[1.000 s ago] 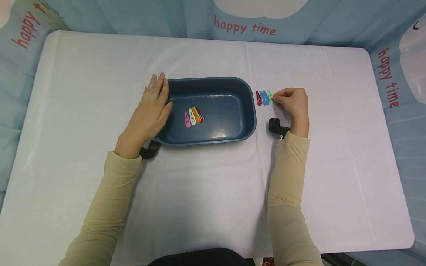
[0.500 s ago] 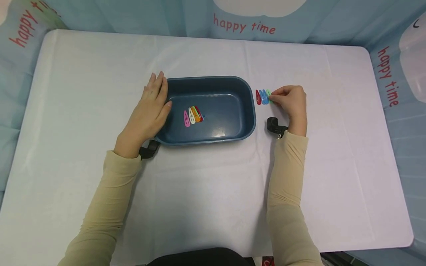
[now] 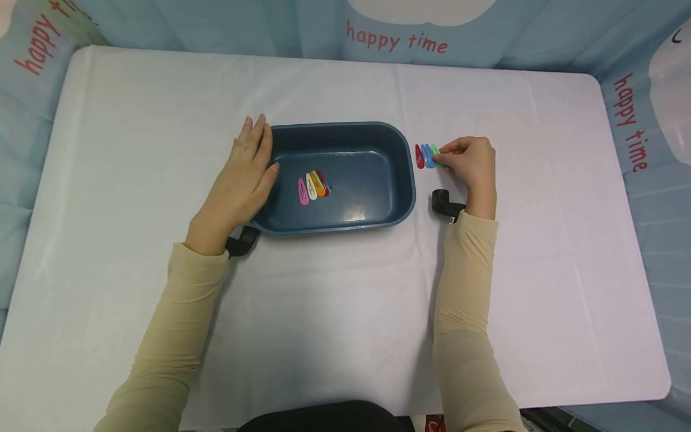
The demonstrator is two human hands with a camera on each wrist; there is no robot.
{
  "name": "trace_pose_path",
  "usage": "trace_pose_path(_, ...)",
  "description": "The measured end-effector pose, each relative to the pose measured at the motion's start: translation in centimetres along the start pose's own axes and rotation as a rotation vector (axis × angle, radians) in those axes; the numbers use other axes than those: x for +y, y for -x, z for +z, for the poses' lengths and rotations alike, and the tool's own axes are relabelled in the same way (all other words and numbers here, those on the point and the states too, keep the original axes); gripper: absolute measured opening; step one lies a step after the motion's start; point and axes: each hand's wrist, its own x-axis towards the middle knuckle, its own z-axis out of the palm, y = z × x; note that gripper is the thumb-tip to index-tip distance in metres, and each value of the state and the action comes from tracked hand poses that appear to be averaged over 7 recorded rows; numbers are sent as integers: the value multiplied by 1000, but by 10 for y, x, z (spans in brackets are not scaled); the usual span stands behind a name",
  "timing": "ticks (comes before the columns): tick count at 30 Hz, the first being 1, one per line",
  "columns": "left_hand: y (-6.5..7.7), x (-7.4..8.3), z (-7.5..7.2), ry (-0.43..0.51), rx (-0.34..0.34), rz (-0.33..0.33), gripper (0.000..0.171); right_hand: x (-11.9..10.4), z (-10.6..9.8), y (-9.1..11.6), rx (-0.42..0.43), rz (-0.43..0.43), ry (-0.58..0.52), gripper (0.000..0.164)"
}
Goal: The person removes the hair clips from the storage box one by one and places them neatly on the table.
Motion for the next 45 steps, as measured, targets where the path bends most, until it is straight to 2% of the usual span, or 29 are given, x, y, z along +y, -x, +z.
trace_pose_path(5,0,0,0,1,1,0,60,0,0,-1,2,4,17,18)
trace_pose_path(9,0,0,0,2,-2,0,60,1,-1,-1,0,4,-6,11)
trace_pose_path(12,0,-1,0,2,-2,0,60,3,-3,-1,-5,6,-55,7)
trace_pose_path(23,-1,0,0,4,2,-5,61,6,-6,-1,4,45,-272,13)
trace_pose_path(32,-1,0,0,2,6,-10,61,2,-9,1,28,59,-330,18)
trace_pose_path(36,-1,0,1,0,5,-6,61,-2,-11,4,36,40,-366,17)
trace_pose_path(45,-1,0,0,-3,3,-14,61,-14,-14,12,9,-48,-580,9)
